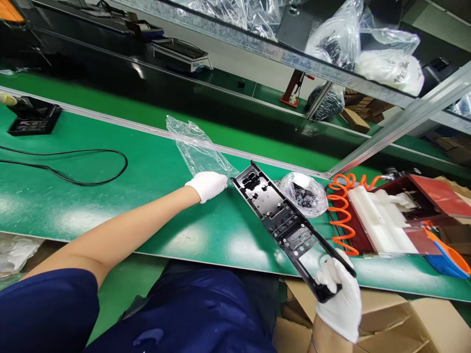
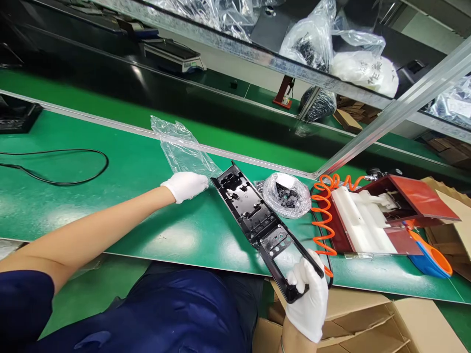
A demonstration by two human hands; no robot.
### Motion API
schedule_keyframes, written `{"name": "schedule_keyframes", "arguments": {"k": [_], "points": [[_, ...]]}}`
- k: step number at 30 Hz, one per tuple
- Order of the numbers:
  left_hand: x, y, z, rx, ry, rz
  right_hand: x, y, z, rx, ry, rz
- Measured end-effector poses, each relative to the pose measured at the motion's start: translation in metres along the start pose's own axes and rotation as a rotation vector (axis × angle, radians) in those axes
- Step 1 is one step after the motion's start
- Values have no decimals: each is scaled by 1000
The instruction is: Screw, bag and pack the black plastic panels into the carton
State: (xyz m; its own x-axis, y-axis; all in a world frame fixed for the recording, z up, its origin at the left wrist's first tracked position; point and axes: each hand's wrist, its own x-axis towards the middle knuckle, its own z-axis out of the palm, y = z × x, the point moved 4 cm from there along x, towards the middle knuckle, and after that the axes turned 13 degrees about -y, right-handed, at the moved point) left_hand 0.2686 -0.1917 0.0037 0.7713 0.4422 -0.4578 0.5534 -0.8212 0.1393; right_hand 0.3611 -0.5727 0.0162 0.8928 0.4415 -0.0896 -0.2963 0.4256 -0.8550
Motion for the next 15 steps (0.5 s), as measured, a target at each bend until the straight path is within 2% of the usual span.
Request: {"name": "schedule_keyframes", "arguments": {"k": [7,15], "points": [[2,-2,6,114,-21,9,-1,-4,6,-30,-56,-32],[9,-9,10,100,31,2,-1,-2,3,-23,-17,-13]]}}
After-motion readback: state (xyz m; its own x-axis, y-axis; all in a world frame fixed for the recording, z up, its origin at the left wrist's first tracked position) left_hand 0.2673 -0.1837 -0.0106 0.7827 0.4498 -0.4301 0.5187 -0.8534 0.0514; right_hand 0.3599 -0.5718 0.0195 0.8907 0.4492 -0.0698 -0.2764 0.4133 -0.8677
